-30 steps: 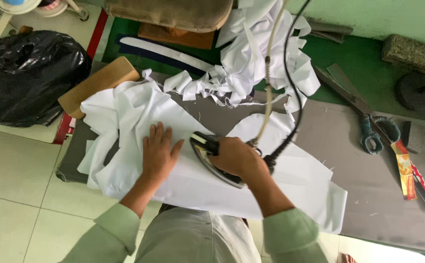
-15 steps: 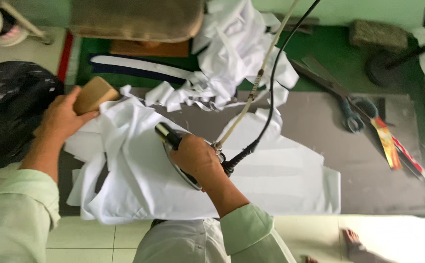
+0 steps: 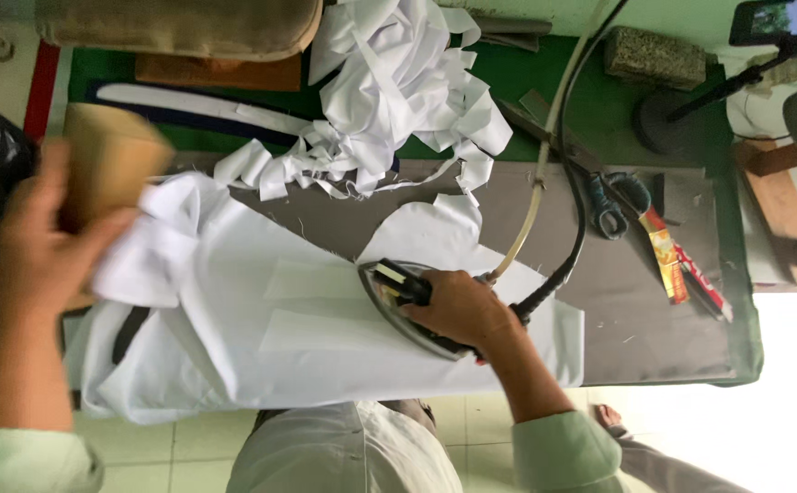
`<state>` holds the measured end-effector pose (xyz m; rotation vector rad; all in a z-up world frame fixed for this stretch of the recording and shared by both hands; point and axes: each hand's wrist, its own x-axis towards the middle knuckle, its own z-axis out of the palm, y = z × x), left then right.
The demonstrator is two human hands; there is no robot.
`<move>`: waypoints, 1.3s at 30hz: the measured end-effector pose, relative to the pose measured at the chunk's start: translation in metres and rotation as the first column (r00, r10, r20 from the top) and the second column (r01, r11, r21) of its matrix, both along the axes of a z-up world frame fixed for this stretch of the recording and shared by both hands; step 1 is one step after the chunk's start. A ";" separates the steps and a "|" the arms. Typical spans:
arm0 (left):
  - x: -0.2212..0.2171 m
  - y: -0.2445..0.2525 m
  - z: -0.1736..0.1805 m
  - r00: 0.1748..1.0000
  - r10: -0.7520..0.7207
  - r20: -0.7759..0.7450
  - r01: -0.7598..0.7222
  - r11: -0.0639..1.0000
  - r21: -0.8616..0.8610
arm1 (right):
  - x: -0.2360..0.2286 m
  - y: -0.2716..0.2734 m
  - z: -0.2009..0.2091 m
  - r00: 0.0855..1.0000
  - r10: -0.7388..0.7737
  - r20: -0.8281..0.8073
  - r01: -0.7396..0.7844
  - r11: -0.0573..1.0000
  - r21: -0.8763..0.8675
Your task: The person irons a white shirt on a table using a steam iron and a wooden pressing block. They smooth the fabric with their hands, press the seams and body of the shirt, and flip the garment to iron different sections.
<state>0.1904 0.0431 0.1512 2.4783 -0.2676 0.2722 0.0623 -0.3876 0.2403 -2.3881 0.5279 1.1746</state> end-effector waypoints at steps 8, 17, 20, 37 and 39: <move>-0.027 -0.077 0.020 0.856 -0.302 0.419 0.225 0.948 0.224 | -0.007 -0.080 -0.041 0.992 0.008 0.125 0.002 0.997 -0.081; -0.144 -0.226 -0.081 0.707 -0.678 -0.201 0.707 0.663 0.247 | -0.024 -0.151 -0.065 0.952 0.299 0.065 -0.264 0.909 -0.324; -0.137 -0.243 -0.089 0.759 -0.603 -0.246 0.651 0.699 0.295 | -0.032 -0.141 -0.032 0.954 0.276 0.114 -0.239 0.935 -0.264; -0.110 -0.132 -0.092 0.914 -0.349 -0.206 0.405 0.761 0.507 | -0.033 -0.111 -0.058 0.908 0.408 0.100 -0.356 0.873 -0.335; -0.106 -0.126 -0.096 0.921 -0.332 -0.203 0.389 0.770 0.507 | -0.033 -0.097 -0.053 0.874 0.468 0.133 -0.406 0.852 -0.331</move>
